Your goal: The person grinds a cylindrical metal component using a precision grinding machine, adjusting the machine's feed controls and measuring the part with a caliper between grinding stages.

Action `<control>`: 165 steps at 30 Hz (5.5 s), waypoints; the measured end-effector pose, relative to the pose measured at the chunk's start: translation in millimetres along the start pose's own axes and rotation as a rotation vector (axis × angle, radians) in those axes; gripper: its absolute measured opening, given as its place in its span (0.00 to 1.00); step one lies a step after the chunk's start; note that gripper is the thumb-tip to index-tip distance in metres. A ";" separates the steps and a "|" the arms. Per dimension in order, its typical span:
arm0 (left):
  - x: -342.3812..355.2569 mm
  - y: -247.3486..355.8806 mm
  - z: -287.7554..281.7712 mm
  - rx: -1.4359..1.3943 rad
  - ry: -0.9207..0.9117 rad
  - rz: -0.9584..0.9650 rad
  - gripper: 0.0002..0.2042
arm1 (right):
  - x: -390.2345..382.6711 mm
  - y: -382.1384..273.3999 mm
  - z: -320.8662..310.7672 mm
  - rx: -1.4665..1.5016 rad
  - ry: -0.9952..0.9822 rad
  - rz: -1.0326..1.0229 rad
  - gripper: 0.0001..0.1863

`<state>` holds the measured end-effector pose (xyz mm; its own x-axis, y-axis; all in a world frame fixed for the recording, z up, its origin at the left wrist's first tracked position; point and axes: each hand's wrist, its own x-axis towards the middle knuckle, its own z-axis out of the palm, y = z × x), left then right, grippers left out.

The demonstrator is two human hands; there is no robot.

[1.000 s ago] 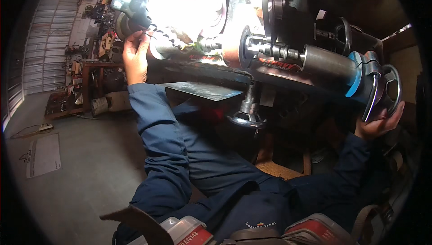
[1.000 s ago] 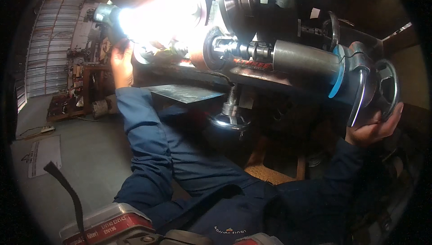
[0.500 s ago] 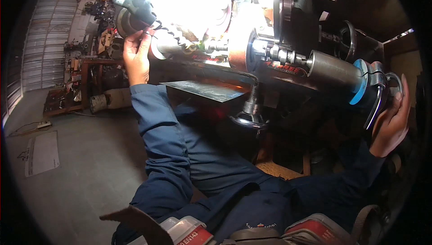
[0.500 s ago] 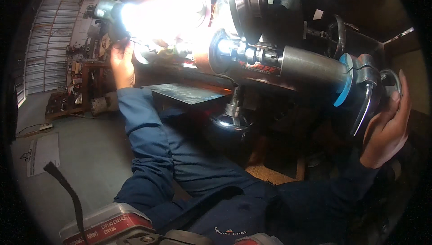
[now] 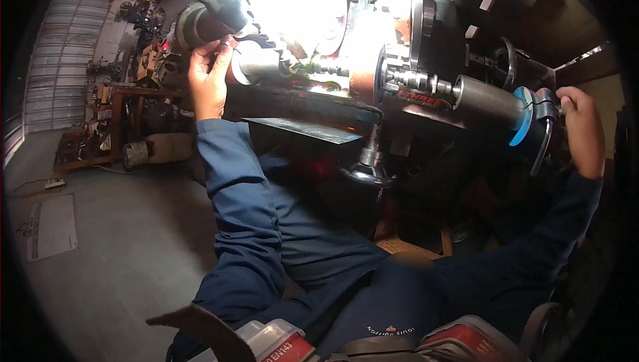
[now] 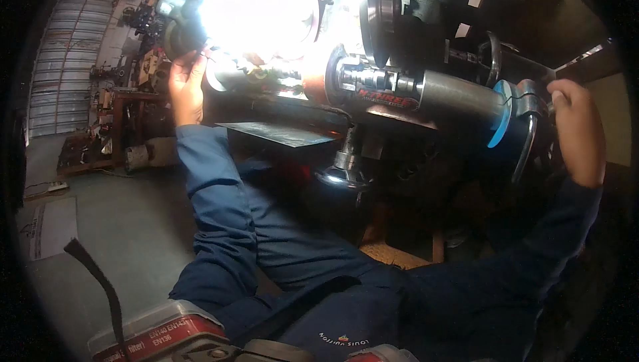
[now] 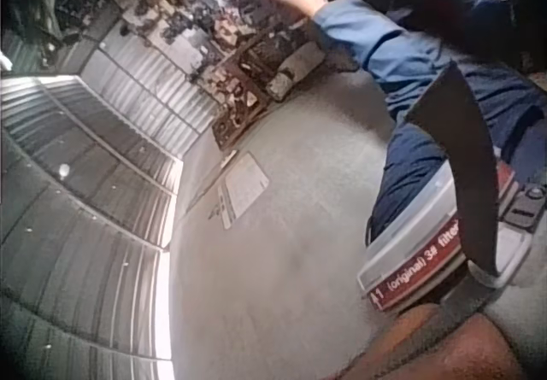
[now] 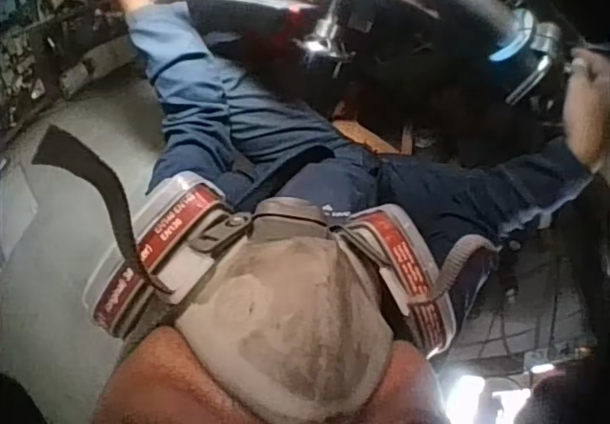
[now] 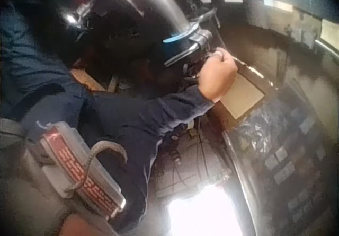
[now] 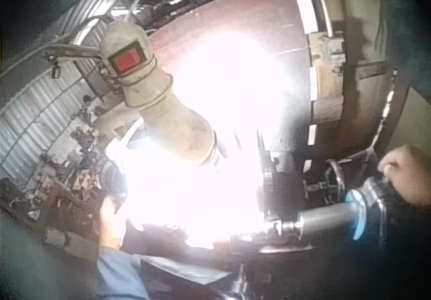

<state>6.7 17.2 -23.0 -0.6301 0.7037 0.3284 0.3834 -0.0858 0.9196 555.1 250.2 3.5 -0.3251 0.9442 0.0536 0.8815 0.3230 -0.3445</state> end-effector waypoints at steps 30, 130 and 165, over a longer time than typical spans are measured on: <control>4.7 -2.6 0.5 0.093 0.062 -0.005 0.11 | -71.4 9.3 103.4 -0.102 1.107 -0.219 0.20; 7.4 -7.3 -6.5 -0.002 0.038 -0.009 0.13 | -91.5 67.6 166.9 -0.181 1.113 -0.194 0.25; 6.2 -0.8 -5.7 0.012 0.012 -0.015 0.13 | -63.0 -52.7 51.9 0.149 0.805 -0.001 0.16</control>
<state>-1.3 17.5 -20.5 -0.6437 0.6962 0.3177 0.3824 -0.0669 0.9216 511.4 170.4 -30.4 0.0698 0.7192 0.6913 0.8084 0.3652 -0.4617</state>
